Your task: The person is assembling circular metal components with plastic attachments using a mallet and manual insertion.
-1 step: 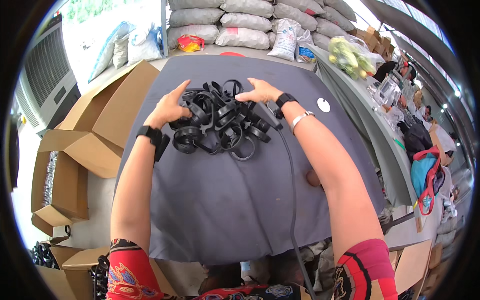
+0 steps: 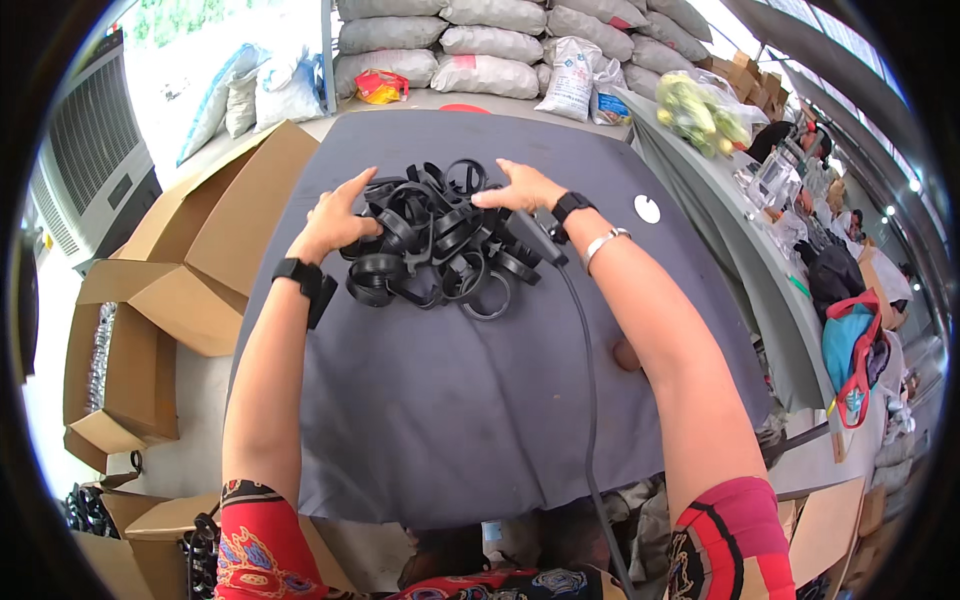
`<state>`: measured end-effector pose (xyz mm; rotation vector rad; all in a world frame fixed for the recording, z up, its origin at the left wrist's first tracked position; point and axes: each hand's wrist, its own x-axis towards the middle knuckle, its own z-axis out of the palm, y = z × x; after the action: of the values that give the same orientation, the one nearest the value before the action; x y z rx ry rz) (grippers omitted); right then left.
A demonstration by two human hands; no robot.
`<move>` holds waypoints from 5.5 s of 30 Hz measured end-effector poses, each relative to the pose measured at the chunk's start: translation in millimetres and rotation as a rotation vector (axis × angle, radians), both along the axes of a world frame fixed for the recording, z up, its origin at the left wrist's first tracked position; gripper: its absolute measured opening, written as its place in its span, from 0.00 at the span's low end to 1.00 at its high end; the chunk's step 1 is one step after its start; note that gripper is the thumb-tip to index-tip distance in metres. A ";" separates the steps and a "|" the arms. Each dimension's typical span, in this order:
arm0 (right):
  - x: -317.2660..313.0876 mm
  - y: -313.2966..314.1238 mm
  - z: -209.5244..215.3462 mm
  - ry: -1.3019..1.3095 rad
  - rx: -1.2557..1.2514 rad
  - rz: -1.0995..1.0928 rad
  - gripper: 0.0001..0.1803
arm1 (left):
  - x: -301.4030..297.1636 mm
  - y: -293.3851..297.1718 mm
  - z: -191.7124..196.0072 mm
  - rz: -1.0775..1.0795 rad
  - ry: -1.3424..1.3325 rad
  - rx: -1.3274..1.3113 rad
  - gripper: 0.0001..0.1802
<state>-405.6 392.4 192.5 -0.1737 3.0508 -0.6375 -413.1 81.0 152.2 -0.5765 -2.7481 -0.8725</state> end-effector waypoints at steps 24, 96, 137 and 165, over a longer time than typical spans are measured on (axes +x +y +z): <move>86.9 104.1 9.5 0.104 0.363 -0.234 0.34 | 18.8 217.8 -48.6 -0.564 -0.325 0.735 0.56; 1042.1 265.0 -61.9 0.158 -0.196 -1.686 0.57 | 589.4 567.3 68.2 -1.151 -0.949 0.241 0.35; 984.8 215.2 -94.3 0.494 -0.931 -1.233 0.57 | 650.6 598.7 20.7 -1.278 -0.996 -0.512 0.57; 898.1 206.1 -94.3 0.667 -1.141 -1.095 0.64 | 688.5 547.1 -49.7 -1.955 -1.159 -0.356 0.62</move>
<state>492.5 598.5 98.2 1.6145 2.4668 -2.6748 275.3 628.1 102.5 -4.0284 -1.8741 -0.9294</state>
